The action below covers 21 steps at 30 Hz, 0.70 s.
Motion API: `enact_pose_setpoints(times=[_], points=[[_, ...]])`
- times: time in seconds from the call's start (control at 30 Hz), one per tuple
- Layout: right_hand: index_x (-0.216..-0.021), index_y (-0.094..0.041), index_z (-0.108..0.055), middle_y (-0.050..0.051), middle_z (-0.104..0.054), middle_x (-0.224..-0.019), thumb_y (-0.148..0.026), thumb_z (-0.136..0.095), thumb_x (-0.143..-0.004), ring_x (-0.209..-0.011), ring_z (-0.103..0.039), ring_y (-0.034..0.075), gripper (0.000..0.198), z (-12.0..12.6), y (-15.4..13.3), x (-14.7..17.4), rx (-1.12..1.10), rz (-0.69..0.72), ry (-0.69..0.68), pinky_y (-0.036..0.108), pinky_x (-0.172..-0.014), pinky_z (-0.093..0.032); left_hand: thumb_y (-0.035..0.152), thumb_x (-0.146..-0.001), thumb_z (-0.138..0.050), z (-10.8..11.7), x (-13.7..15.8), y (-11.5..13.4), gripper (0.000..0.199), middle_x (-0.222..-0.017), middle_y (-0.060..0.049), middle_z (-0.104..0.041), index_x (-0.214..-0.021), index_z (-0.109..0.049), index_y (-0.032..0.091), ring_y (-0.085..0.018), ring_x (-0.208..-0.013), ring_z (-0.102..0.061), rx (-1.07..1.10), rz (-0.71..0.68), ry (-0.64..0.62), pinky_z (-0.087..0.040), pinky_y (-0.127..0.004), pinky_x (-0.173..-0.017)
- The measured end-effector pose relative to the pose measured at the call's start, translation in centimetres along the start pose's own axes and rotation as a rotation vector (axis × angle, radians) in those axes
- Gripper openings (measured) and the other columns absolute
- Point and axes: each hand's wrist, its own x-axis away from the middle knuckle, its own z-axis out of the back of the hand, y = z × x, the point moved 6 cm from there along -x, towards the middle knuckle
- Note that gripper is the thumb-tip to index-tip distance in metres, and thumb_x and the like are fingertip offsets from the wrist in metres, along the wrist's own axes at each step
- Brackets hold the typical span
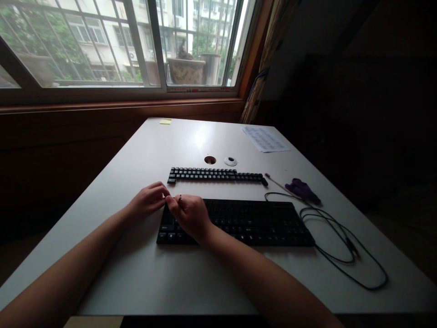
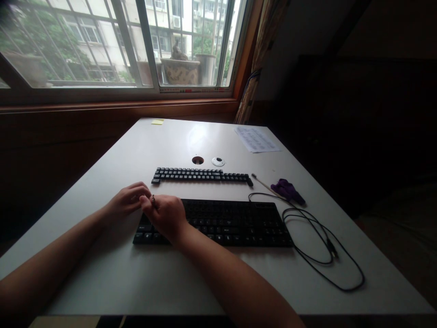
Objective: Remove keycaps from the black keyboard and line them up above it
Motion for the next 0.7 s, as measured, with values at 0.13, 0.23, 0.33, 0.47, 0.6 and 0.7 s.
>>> enact_pose_setpoints(times=[0.13, 0.23, 0.33, 0.47, 0.6, 0.7], points=[[-0.054, -0.021, -0.045, -0.003, -0.047, -0.054, -0.038, -0.048, -0.096, -0.051, -0.038, 0.01, 0.045, -0.6, -0.8, 0.3, 0.015, 0.086, -0.067, 0.026, -0.056, -0.026, 0.036, -0.091, -0.058, 0.1, 0.0, 0.1, 0.022, -0.091, -0.005, -0.056, -0.089, -0.065, 0.016, -0.011, -0.07, -0.054, 0.026, 0.004, -0.005, -0.044, -0.021, -0.062], [-0.052, -0.021, -0.047, -0.003, -0.048, -0.052, -0.036, -0.048, -0.096, -0.05, -0.038, 0.01, 0.046, -0.5, -0.6, 0.2, -0.009, 0.057, -0.047, 0.026, -0.056, -0.027, 0.035, -0.092, -0.057, 0.0, 0.0, 0.1, 0.021, -0.091, -0.004, -0.056, -0.09, -0.065, 0.015, -0.011, -0.07, -0.054, 0.018, 0.004, -0.008, -0.044, -0.021, -0.063], [-0.052, -0.02, -0.048, -0.002, -0.049, -0.05, -0.037, -0.043, -0.098, -0.049, -0.043, 0.01, 0.049, -0.3, 0.5, -0.2, -0.041, -0.061, -0.019, 0.025, -0.056, -0.03, 0.031, -0.093, -0.055, -0.1, 0.1, -0.2, 0.018, -0.092, -0.005, -0.056, -0.091, -0.064, 0.015, -0.011, -0.071, -0.054, -0.012, 0.008, -0.005, -0.044, -0.021, -0.064], [-0.053, -0.02, -0.052, -0.002, -0.052, -0.049, -0.041, -0.038, -0.099, -0.05, -0.05, 0.011, 0.053, -0.5, 1.7, -0.4, -0.052, -0.147, -0.048, 0.025, -0.057, -0.034, 0.029, -0.093, -0.055, -0.2, 0.2, -0.4, 0.016, -0.092, -0.005, -0.055, -0.092, -0.063, 0.016, -0.011, -0.071, -0.053, -0.008, 0.003, -0.009, -0.044, -0.021, -0.063], [-0.051, -0.019, -0.053, -0.003, -0.049, -0.047, -0.046, -0.036, -0.1, -0.049, -0.052, 0.011, 0.058, -0.1, 2.9, -0.5, -0.105, -0.269, 0.029, 0.025, -0.057, -0.036, 0.027, -0.093, -0.054, -0.1, 0.2, -0.3, 0.014, -0.093, -0.005, -0.056, -0.093, -0.063, 0.016, -0.011, -0.073, -0.054, 0.001, -0.001, -0.017, -0.044, -0.021, -0.064], [-0.05, -0.019, -0.054, -0.003, -0.047, -0.045, -0.047, -0.038, -0.099, -0.048, -0.052, 0.011, 0.059, 0.1, 3.3, -0.5, -0.138, -0.296, 0.069, 0.025, -0.057, -0.036, 0.025, -0.093, -0.054, -0.1, 0.2, -0.2, 0.012, -0.093, -0.005, -0.056, -0.094, -0.063, 0.016, -0.011, -0.073, -0.054, 0.002, -0.002, -0.018, -0.044, -0.022, -0.064]])
